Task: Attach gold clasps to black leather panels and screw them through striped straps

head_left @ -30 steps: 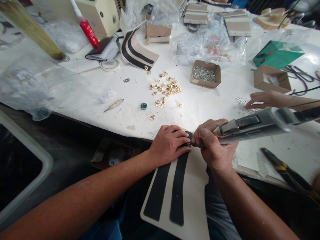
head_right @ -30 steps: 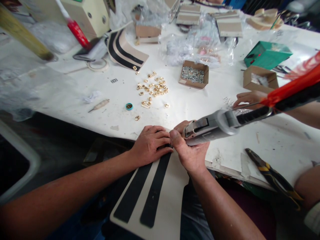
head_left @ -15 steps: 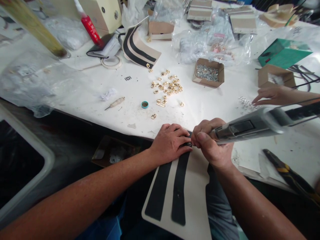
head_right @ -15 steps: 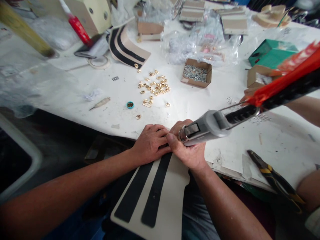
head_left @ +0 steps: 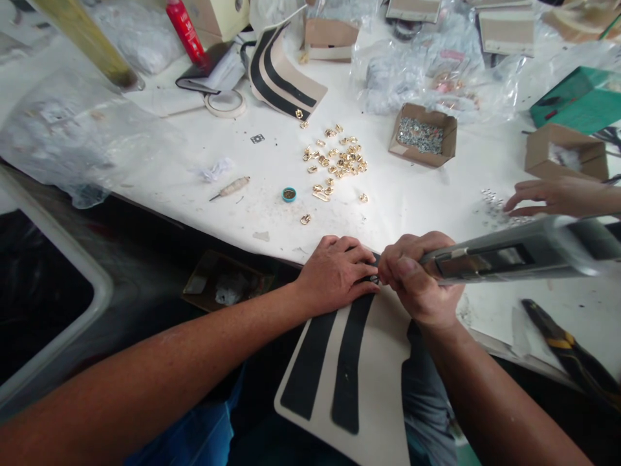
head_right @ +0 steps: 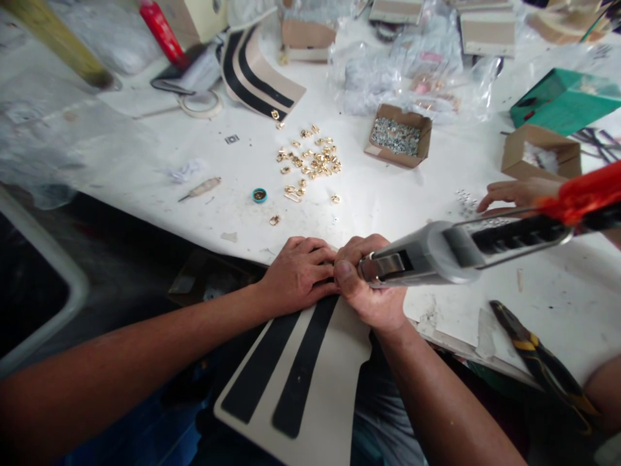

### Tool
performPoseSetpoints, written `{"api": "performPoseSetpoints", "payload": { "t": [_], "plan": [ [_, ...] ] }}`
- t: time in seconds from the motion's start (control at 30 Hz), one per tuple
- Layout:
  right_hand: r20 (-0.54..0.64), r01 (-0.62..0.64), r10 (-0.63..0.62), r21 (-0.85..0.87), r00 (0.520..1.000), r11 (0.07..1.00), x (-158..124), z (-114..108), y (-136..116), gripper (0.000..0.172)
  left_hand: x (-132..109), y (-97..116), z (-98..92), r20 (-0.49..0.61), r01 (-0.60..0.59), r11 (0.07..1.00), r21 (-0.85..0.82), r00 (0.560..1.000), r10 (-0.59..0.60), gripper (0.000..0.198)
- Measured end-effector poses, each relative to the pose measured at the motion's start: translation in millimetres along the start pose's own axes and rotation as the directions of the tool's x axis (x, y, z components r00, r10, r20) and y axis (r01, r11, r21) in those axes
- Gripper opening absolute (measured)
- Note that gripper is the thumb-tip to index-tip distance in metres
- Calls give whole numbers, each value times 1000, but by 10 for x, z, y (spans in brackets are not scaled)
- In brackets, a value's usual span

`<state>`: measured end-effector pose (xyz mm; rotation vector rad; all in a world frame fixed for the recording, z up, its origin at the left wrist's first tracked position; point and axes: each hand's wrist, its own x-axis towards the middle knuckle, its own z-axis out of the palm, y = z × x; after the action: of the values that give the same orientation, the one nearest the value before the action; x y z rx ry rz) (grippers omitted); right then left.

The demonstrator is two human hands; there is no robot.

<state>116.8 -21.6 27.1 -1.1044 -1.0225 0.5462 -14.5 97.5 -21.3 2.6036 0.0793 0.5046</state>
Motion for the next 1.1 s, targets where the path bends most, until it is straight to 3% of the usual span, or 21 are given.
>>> {"api": "performPoseSetpoints", "payload": {
  "t": [0.3, 0.5, 0.63, 0.7, 0.77, 0.87, 1.0, 1.03, 1.1],
  "plan": [
    [-33, 16, -15, 25, 999, 1000, -26, 28, 14, 16, -21, -11, 24, 18, 7, 1000, 4, 1000, -7, 36],
    [-56, -52, 48, -60, 997, 997, -52, 46, -57, 33, -16, 93, -42, 36, 22, 998, 63, 999, -24, 34],
    [-64, -29, 18, -168, 998, 985, 28, 25, -339, 42, -1, 171, -102, 54, 75, 997, 31, 996, -77, 30],
    [-147, -16, -12, -188, 989, 982, 34, -20, -568, 45, 6, 206, -121, 66, 98, 995, -14, 993, -97, 27],
    [-270, -121, 53, -242, 961, 963, -40, -99, -801, 45, 9, 239, -132, 68, 109, 993, -40, 992, -106, 24],
    [-420, -413, 238, -398, 876, 819, -339, -291, -1022, 51, 1, 280, -138, 46, 119, 992, -50, 992, -117, 22],
    [-511, -624, 372, -523, 775, 581, -896, -680, -928, 54, -30, 307, -131, 5, 125, 990, -59, 992, -125, 23],
    [-519, -630, 369, -539, 771, 559, -1012, -787, -862, 54, -39, 308, -128, -7, 128, 990, -58, 992, -128, 24],
    [-527, -580, 265, -626, 807, 521, -1182, -968, -742, 56, -58, 310, -123, -31, 140, 989, -47, 989, -141, 27]
  ]
}}
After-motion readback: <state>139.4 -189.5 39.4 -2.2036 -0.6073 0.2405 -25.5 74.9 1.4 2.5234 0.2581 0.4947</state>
